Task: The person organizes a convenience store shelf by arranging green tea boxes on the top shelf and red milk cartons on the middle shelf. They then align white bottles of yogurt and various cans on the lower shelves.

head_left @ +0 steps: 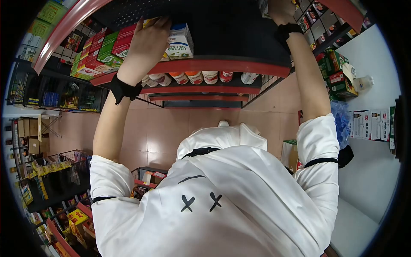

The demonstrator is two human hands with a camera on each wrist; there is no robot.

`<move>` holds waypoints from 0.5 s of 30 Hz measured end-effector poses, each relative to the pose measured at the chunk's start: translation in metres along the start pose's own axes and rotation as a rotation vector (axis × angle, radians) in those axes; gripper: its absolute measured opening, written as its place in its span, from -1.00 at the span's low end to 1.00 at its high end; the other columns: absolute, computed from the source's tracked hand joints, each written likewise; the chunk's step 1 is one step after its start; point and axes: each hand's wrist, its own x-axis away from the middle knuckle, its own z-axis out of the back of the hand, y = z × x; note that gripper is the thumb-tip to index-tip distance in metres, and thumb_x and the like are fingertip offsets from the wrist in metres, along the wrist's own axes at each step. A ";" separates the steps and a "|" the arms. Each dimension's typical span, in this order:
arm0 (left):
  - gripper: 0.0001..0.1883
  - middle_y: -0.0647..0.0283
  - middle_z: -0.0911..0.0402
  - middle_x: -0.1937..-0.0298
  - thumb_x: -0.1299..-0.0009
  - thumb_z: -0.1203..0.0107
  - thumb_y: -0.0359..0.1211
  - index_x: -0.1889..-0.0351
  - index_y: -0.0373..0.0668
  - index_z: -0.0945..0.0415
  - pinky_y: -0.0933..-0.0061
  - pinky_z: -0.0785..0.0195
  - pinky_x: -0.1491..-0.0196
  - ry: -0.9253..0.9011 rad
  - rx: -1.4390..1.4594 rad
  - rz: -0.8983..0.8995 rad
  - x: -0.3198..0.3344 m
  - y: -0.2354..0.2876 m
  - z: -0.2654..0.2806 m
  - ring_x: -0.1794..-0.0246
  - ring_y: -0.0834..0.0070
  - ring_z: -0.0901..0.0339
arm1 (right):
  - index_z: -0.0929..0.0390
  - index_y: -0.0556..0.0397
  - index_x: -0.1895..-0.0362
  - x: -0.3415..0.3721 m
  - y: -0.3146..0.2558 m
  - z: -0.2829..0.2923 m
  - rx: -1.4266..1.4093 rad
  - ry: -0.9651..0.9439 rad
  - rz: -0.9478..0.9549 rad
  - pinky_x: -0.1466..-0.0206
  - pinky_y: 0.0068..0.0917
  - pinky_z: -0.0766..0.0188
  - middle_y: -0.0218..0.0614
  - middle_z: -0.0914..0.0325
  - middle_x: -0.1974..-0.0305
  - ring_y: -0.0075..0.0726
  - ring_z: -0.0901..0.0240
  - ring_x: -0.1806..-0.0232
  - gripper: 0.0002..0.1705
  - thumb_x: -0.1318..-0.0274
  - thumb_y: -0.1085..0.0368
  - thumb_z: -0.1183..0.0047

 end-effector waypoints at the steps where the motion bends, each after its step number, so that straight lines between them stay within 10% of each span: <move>1: -0.35 0.12 -0.33 -0.34 -0.18 -0.26 -0.39 -0.26 -0.25 -0.30 0.01 -0.09 -0.37 0.006 -0.002 -0.008 0.000 -0.001 -0.001 -0.32 0.23 -0.30 | -0.09 0.27 -0.37 -0.007 -0.002 -0.012 -0.003 -0.003 0.004 -0.07 -0.17 -0.40 0.34 -0.09 -0.29 0.18 -0.21 -0.23 -0.24 -0.17 0.17 -0.02; 10: -0.26 0.01 -0.27 -0.35 -0.31 -0.14 -0.05 -0.36 -0.24 -0.19 0.00 0.04 -0.43 0.063 0.151 -0.020 0.005 -0.010 -0.018 -0.40 0.10 -0.17 | -0.48 0.20 -0.06 -0.011 0.012 0.010 0.166 -0.058 0.198 0.18 -0.33 -0.49 -0.12 -0.54 0.03 -0.20 -0.47 -0.01 -0.62 -0.18 0.30 0.02; 15: -0.24 -0.01 -0.33 -0.31 -0.26 -0.20 -0.02 -0.30 -0.31 -0.26 0.06 -0.16 -0.32 0.183 0.214 -0.014 0.000 -0.007 -0.027 -0.29 0.08 -0.32 | -0.47 0.29 0.00 0.007 -0.021 0.044 -0.603 -0.153 0.230 0.18 -0.26 -0.50 0.07 -0.57 0.24 -0.06 -0.57 0.23 -0.60 -0.08 0.33 -0.03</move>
